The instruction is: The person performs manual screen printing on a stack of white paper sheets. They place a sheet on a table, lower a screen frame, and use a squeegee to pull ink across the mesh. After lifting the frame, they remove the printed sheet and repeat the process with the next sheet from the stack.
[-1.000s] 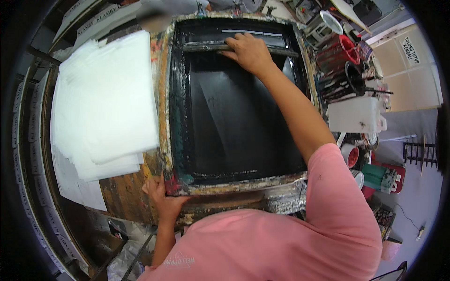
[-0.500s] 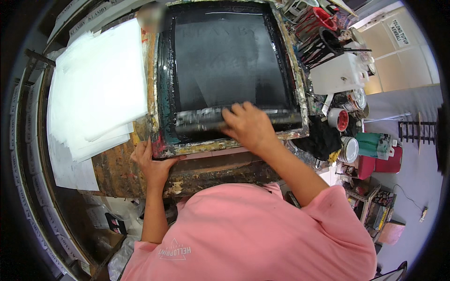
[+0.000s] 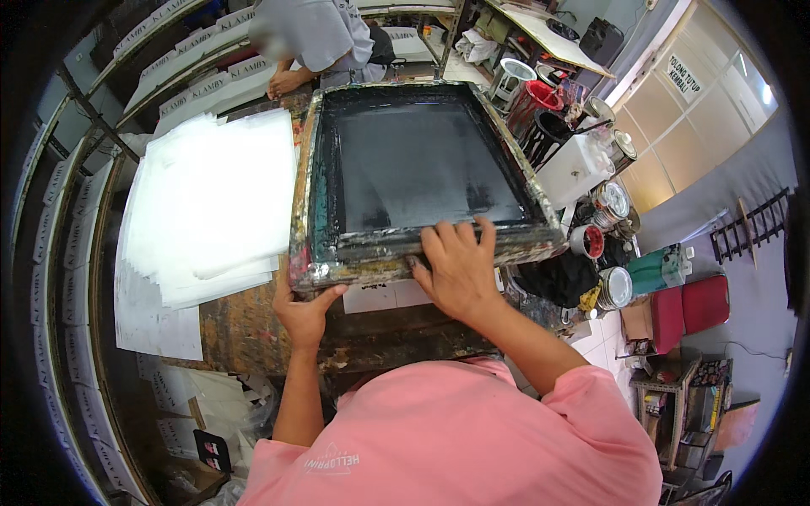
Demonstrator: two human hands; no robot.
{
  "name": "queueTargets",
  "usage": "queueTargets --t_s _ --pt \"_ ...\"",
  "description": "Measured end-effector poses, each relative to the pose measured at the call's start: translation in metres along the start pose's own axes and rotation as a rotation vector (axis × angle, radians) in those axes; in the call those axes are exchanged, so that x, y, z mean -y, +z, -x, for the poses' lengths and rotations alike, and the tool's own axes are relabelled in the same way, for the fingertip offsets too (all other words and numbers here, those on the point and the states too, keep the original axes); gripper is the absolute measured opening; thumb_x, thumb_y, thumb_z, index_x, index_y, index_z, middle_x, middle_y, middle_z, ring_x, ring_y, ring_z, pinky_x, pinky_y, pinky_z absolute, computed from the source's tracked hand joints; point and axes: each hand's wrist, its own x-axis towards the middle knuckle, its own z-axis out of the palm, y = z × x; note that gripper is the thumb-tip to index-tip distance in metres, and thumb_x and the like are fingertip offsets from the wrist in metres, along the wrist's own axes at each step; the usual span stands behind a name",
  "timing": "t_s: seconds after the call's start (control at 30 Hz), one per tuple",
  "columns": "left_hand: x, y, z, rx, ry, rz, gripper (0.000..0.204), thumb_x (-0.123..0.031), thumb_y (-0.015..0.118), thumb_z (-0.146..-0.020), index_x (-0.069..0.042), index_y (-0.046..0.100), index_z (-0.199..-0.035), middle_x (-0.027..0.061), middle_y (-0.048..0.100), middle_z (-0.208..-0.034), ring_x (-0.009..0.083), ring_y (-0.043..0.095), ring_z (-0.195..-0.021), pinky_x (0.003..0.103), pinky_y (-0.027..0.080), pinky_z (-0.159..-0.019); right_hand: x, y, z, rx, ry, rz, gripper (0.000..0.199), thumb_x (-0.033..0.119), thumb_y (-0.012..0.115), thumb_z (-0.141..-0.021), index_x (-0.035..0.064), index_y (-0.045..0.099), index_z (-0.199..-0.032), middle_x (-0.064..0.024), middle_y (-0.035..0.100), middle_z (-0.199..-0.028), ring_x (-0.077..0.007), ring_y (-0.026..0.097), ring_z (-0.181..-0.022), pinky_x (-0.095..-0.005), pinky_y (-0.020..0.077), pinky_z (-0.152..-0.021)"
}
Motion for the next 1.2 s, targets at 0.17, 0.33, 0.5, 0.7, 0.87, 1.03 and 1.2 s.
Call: queueTargets --t_s 0.17,0.33,0.5,0.7,0.87,1.03,1.2 --pt "-0.02 0.006 -0.053 -0.064 0.401 0.334 0.083 -0.036 0.076 -0.098 0.009 0.041 -0.157 0.0105 0.071 -0.121 0.02 0.069 -0.106 0.033 0.057 -0.095 -0.02 -0.031 -0.063 -0.146 -0.024 -0.005 0.042 0.045 0.074 -0.077 0.0096 0.063 -0.096 -0.009 0.058 -0.095 -0.0307 0.056 -0.092 -0.05 0.0396 -0.089" --pt "0.05 0.01 -0.155 -0.305 0.07 0.225 0.053 -0.013 0.061 -0.1 -0.004 0.051 -0.152 0.0153 0.07 -0.117 0.0242 0.065 -0.115 0.037 0.053 -0.103 -0.039 -0.068 -0.125 -0.168 -0.035 0.024 0.039 0.043 0.071 -0.082 0.007 0.063 -0.094 -0.01 0.061 -0.093 -0.0328 0.059 -0.093 -0.0496 0.0405 -0.086" --pt "0.11 0.088 -0.27 0.096 0.313 -0.361 0.026 -0.023 0.068 -0.103 0.001 0.079 -0.105 0.0229 0.078 -0.104 0.0343 0.073 -0.107 0.04 0.054 -0.096 -0.07 -0.095 -0.214 -0.276 -0.177 0.092 0.032 0.036 0.06 -0.098 0.0062 0.07 -0.092 -0.0179 0.067 -0.088 -0.0422 0.064 -0.085 -0.0536 0.0491 -0.077" --pt "0.169 0.169 -0.364 0.217 0.64 -0.794 0.017 -0.018 0.072 -0.098 -0.005 0.079 -0.107 0.0216 0.075 -0.117 0.0434 0.067 -0.119 0.047 0.051 -0.102 -0.07 -0.141 -0.264 -0.064 0.008 -0.033 0.053 0.046 0.053 -0.097 -0.0027 0.07 -0.085 -0.0225 0.072 -0.08 -0.0434 0.069 -0.072 -0.0544 0.055 -0.074" --pt "0.172 0.16 -0.367 0.309 0.65 -0.564 0.02 -0.021 0.073 -0.1 -0.001 0.076 -0.101 0.0185 0.076 -0.099 0.0326 0.074 -0.081 0.043 0.057 -0.073 -0.064 -0.145 -0.263 -0.047 -0.027 0.176 0.05 0.043 0.056 -0.095 -0.0012 0.067 -0.076 -0.0232 0.069 -0.078 -0.0449 0.067 -0.07 -0.0522 0.0541 -0.073" --pt "0.093 0.054 -0.331 0.272 0.216 -0.52 0.028 -0.025 0.067 -0.107 0.003 0.073 -0.103 0.0103 0.071 -0.083 0.0159 0.065 -0.076 0.033 0.053 -0.073 -0.068 -0.148 -0.255 -0.077 -0.045 0.058 0.045 0.04 0.058 -0.093 -0.0005 0.067 -0.075 -0.0224 0.068 -0.074 -0.0437 0.066 -0.069 -0.051 0.0539 -0.071" --pt "0.095 -0.103 -0.254 -0.105 0.153 -0.576 0.025 -0.021 0.068 -0.107 0.002 0.071 -0.097 0.0049 0.069 -0.077 0.0108 0.06 -0.07 0.029 0.049 -0.068 -0.05 -0.143 -0.244 -0.143 -0.027 -0.003 0.041 0.036 0.062 -0.089 -0.0033 0.064 -0.075 -0.0231 0.067 -0.075 -0.0432 0.066 -0.074 -0.0512 0.0533 -0.073"
